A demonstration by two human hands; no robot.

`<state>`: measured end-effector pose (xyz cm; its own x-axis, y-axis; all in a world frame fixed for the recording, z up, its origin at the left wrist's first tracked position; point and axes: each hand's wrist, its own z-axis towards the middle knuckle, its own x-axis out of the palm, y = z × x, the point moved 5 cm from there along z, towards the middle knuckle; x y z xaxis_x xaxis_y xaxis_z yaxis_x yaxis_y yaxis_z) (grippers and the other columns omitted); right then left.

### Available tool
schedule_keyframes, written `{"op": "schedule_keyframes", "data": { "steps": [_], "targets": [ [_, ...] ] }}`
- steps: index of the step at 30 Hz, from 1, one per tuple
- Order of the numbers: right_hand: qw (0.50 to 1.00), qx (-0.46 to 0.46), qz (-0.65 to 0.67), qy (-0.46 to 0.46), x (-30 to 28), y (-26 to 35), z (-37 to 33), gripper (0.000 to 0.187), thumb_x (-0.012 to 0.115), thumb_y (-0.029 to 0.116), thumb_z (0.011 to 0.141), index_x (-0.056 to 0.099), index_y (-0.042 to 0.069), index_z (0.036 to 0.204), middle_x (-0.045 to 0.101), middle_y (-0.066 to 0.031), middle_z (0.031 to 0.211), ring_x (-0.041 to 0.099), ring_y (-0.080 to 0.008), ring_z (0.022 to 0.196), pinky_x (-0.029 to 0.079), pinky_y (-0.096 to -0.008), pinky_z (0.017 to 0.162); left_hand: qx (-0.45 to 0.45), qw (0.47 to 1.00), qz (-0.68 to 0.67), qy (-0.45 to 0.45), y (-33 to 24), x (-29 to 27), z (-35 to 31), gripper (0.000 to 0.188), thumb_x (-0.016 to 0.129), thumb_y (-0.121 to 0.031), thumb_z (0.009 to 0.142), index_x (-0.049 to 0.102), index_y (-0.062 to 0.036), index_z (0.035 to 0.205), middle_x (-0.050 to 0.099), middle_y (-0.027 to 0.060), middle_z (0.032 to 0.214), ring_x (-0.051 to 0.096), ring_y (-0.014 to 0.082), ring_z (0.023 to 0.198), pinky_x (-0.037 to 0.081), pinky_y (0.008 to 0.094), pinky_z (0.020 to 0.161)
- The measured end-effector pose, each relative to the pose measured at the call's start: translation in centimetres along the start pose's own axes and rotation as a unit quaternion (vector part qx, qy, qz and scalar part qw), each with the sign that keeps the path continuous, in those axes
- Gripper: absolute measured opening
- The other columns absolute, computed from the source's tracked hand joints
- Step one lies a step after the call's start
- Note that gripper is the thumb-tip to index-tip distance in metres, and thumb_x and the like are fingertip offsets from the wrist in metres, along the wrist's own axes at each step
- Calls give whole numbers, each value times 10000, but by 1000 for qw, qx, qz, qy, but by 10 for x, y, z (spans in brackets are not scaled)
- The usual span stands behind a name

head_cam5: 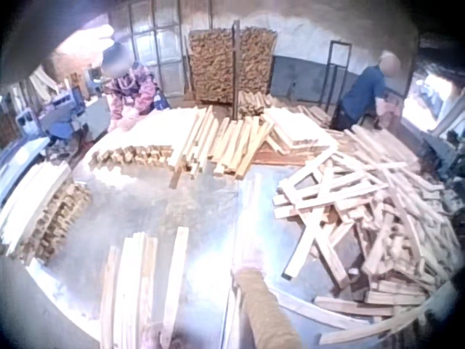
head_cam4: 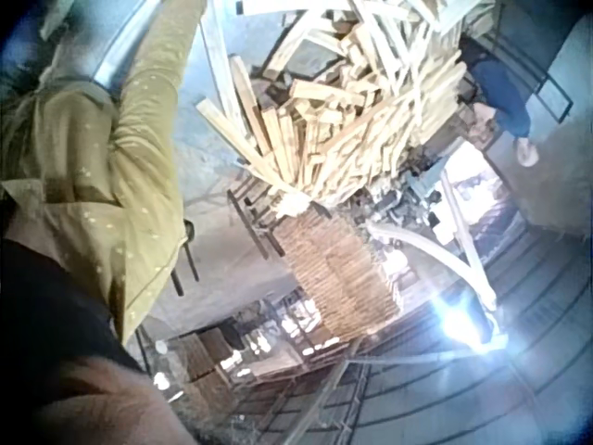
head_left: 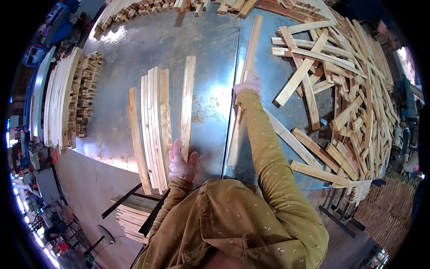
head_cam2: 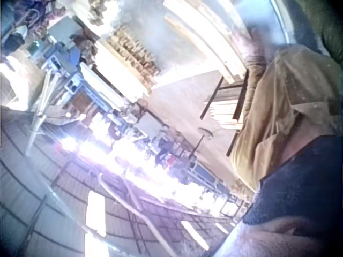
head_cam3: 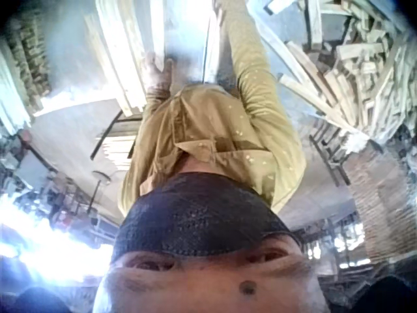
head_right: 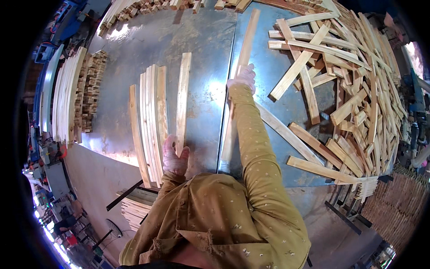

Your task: The person sorts wooden planks on a metal table in a workshop. They pick up planks from a disorganized pile, inspect them, and place them into a neat stack on the left side of the table.

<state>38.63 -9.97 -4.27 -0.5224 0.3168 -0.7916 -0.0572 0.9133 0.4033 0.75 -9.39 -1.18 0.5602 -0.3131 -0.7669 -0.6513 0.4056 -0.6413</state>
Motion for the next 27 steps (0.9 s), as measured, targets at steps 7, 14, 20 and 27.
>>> {"op": "schedule_keyframes", "data": {
  "steps": [7,14,20,27],
  "targets": [
    [625,-114,683,361,7,-74,-29,589,691,138,737,500,-82,1248,654,-198,995,673,-327,919,576,-411,848,-10,858,-448,253,-74,78,53,453,589,-221,978,478,34,1336,588,149,1219,616,222,1037,509,331,897],
    [723,-30,656,215,20,-106,-65,436,720,77,855,547,-11,1246,649,-117,991,653,-231,834,566,-346,737,-258,691,-526,422,-106,149,83,531,639,-304,935,505,73,1284,629,143,1142,627,254,1044,551,387,825],
    [733,-144,662,65,-58,-158,-50,473,662,115,881,505,33,1319,626,-127,952,624,-225,753,527,-316,635,-128,884,-342,293,-80,98,148,468,621,-313,941,564,61,1218,665,128,869,639,186,656,525,297,555],
    [975,-191,35,-110,-122,-137,-81,732,679,377,813,430,42,1415,624,-252,1058,615,-441,940,504,-492,859,8,970,-230,75,-95,53,297,369,587,-301,949,611,-9,1173,671,104,836,631,194,615,529,352,618]
  ]
}}
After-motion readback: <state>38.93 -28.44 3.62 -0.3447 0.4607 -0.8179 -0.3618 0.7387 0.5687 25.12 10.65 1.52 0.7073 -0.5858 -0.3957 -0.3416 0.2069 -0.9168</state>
